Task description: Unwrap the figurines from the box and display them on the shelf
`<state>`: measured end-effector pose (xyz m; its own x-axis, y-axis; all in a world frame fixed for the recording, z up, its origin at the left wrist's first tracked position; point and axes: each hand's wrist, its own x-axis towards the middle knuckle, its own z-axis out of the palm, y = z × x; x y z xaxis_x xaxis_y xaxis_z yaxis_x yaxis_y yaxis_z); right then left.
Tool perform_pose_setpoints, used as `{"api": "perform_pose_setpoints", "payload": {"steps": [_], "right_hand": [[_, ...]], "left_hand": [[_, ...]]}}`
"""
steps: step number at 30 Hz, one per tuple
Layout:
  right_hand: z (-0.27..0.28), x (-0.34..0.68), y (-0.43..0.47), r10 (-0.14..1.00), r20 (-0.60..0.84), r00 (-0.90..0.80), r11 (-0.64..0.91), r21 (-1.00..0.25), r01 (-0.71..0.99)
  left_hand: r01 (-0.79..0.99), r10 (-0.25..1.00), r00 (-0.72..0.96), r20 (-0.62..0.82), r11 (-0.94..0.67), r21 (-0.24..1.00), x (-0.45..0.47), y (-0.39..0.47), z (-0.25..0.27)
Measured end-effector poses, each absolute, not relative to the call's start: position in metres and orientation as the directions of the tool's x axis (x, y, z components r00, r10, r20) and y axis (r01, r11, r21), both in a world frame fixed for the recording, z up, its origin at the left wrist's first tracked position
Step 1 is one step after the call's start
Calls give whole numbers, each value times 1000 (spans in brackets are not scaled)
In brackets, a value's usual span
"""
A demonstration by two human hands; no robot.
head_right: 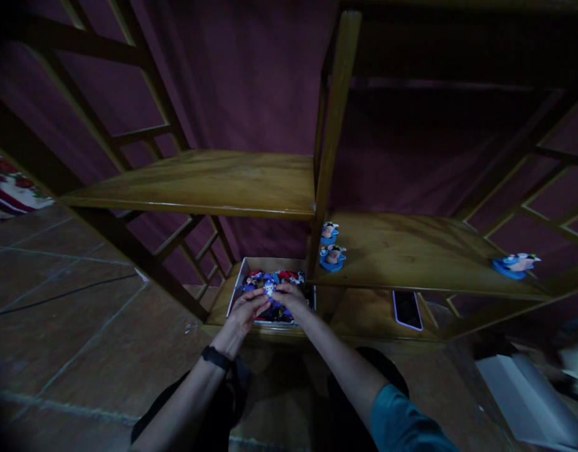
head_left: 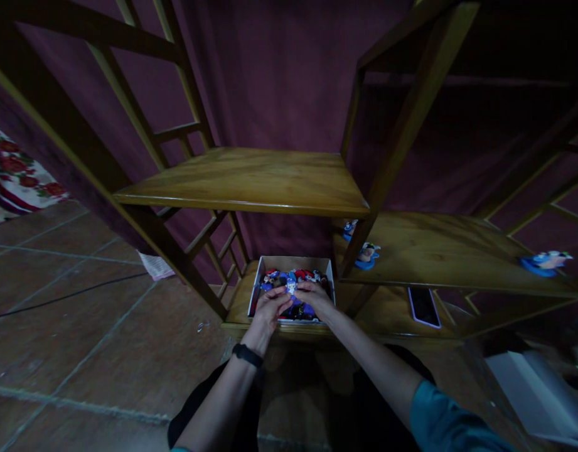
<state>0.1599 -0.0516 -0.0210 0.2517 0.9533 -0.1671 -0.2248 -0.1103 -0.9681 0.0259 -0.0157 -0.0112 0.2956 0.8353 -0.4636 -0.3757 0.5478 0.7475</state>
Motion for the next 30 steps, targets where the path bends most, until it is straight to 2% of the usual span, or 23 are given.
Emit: {"api": "perform_pose_setpoints", "payload": {"steps": [4,13,19,24,28,30], "right_hand": [[-18,155,-55,951,-118,287,-63,-979,-194],[2,148,-74,972,-149,183,-61,-907,-418],[20,135,-116,963,-135,234,-10,-883,-470],[37,130,-148,951,-99,292,13,-933,-359],[52,129,-169,949,24,313,65,-991,-120],[60,126,-179,956,80,284,109,-990,-88]], "left_hand": [[-393,831,284,-479,556,733,25,-17,-11],[-429,799,357,-484,601,674,11,-33,11],[-478,776,356,-520,629,612,3,-70,25],[-509,795,333,-506,604,613,4,-107,45],[-547,855,260,-449,513,661,10,-139,60],[-582,894,209,-396,439,684,13,-154,67]]}}
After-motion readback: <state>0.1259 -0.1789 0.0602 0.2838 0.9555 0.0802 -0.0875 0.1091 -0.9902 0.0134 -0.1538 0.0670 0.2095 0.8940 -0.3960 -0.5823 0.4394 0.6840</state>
